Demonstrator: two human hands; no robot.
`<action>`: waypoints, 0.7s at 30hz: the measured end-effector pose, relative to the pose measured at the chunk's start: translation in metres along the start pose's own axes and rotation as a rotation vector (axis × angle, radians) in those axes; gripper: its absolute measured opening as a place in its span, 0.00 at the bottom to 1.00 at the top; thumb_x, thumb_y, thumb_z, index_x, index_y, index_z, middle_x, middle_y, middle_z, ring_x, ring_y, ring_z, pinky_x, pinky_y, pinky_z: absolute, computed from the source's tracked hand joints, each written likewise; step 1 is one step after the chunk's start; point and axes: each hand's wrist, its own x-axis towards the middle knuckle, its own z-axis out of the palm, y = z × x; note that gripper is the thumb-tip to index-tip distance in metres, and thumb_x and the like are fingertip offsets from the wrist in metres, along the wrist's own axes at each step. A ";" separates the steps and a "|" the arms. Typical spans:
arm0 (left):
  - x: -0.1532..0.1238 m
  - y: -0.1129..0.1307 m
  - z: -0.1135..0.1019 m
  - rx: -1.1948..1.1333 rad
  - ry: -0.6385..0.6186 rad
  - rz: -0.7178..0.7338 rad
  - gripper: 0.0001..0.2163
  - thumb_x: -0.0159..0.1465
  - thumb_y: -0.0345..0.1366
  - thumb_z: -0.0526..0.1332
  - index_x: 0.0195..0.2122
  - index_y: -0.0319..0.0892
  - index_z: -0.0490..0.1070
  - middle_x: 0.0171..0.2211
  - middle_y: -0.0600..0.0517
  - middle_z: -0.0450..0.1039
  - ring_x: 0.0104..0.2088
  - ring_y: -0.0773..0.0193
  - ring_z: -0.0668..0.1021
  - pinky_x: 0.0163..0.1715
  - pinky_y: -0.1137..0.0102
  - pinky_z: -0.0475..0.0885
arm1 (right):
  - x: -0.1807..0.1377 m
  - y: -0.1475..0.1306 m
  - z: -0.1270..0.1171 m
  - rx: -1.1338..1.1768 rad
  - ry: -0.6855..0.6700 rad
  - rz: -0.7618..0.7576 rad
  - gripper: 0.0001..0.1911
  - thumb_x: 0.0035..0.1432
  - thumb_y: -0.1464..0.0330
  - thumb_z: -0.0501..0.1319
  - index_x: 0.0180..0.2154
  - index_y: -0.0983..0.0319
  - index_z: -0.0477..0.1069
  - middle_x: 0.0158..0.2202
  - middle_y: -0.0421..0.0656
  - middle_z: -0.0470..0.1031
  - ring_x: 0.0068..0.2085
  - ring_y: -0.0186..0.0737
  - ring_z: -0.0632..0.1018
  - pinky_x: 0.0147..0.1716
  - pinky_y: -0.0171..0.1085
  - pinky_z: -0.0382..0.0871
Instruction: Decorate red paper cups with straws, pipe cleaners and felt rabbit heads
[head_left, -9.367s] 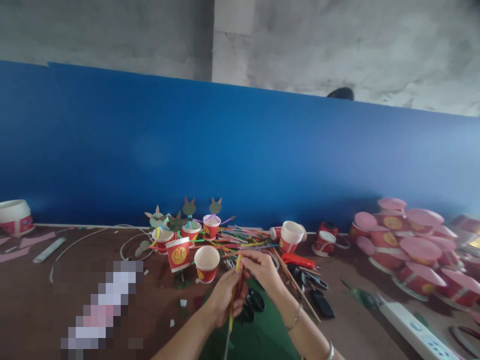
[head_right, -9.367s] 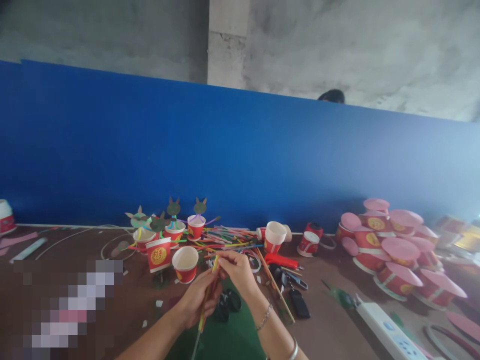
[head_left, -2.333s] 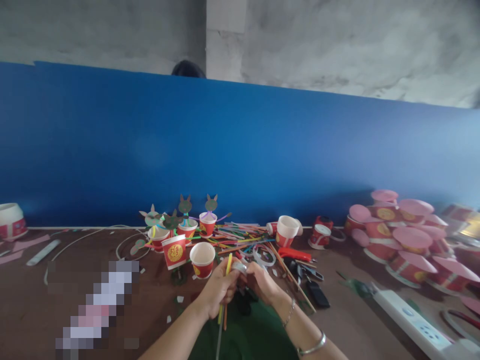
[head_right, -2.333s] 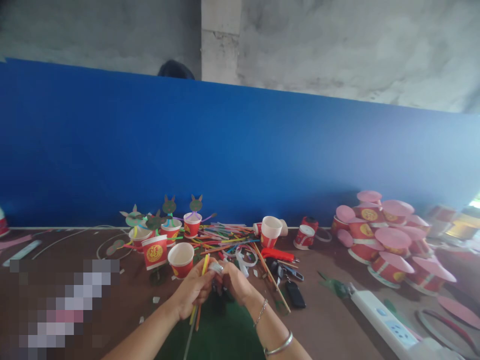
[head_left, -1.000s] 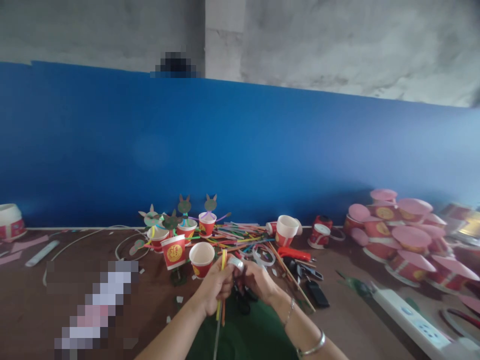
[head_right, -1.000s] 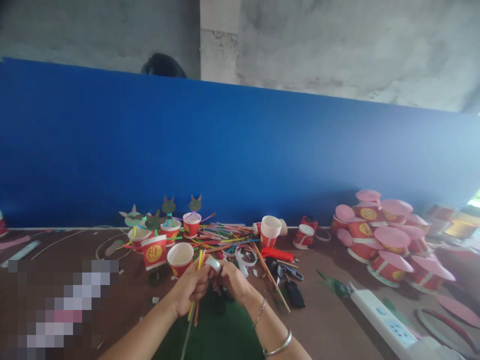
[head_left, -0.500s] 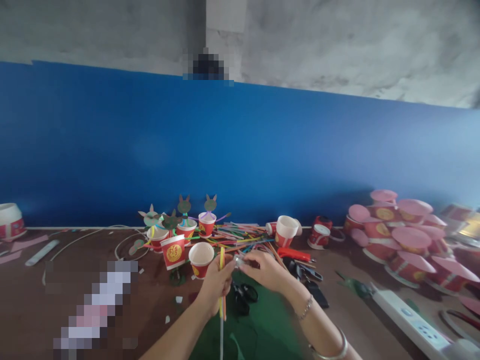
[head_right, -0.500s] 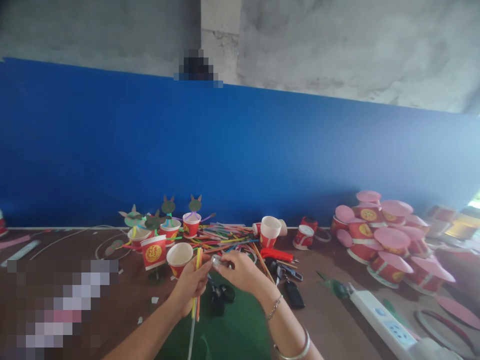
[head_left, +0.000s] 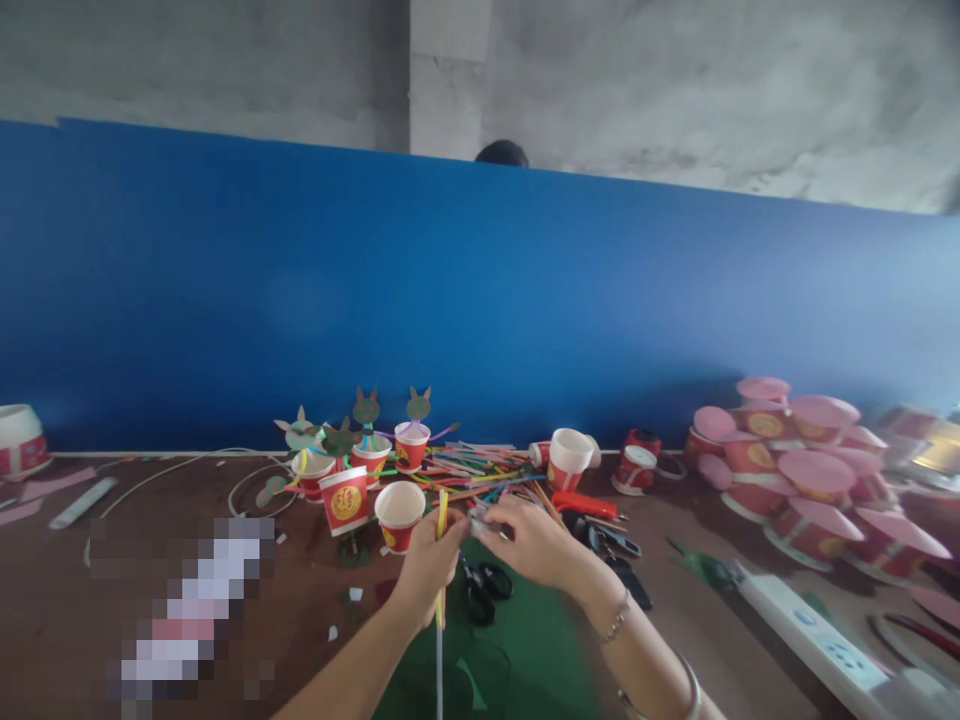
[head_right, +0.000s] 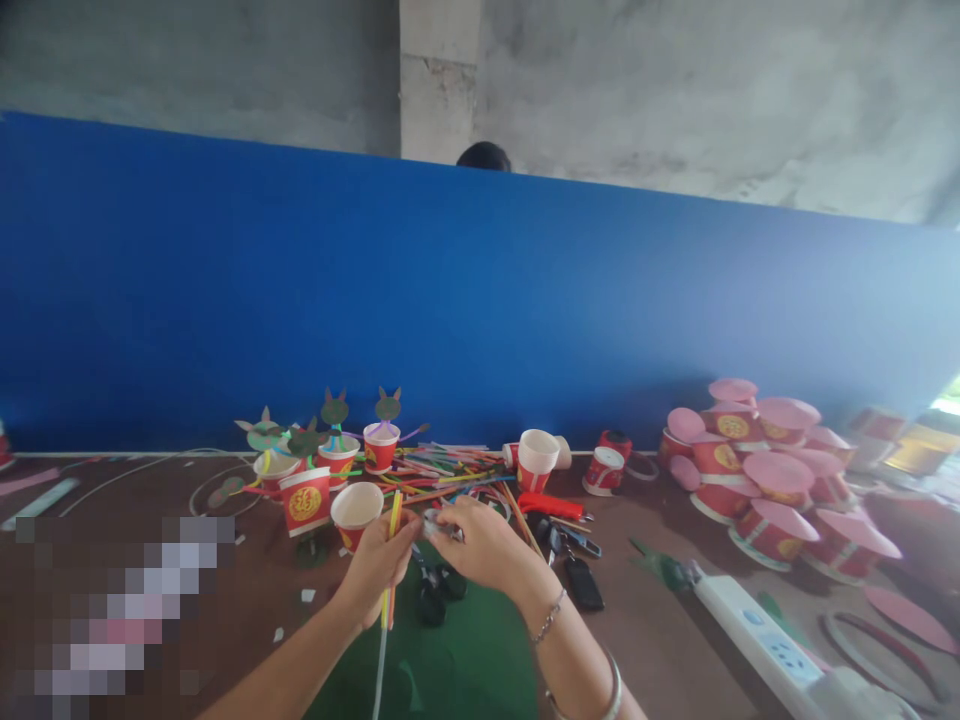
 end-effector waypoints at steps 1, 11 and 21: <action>0.000 -0.001 -0.001 0.002 -0.003 0.007 0.16 0.52 0.48 0.62 0.26 0.43 0.59 0.11 0.66 0.47 0.11 0.78 0.51 0.12 0.78 0.42 | 0.000 0.000 0.000 0.006 0.001 0.003 0.12 0.61 0.63 0.54 0.30 0.60 0.72 0.29 0.40 0.72 0.32 0.36 0.71 0.31 0.33 0.60; 0.000 -0.006 -0.003 0.015 -0.046 0.020 0.17 0.54 0.50 0.61 0.25 0.44 0.56 0.13 0.65 0.46 0.13 0.77 0.50 0.14 0.78 0.43 | -0.002 -0.009 -0.003 -0.081 -0.036 0.097 0.13 0.61 0.60 0.53 0.34 0.59 0.73 0.33 0.42 0.75 0.36 0.40 0.75 0.33 0.34 0.61; -0.004 0.000 0.002 -0.041 0.003 0.006 0.18 0.53 0.51 0.62 0.31 0.43 0.60 0.13 0.66 0.46 0.13 0.77 0.50 0.12 0.79 0.43 | 0.000 -0.005 -0.002 -0.137 -0.009 0.182 0.11 0.59 0.64 0.55 0.33 0.60 0.74 0.33 0.45 0.76 0.36 0.42 0.75 0.34 0.36 0.61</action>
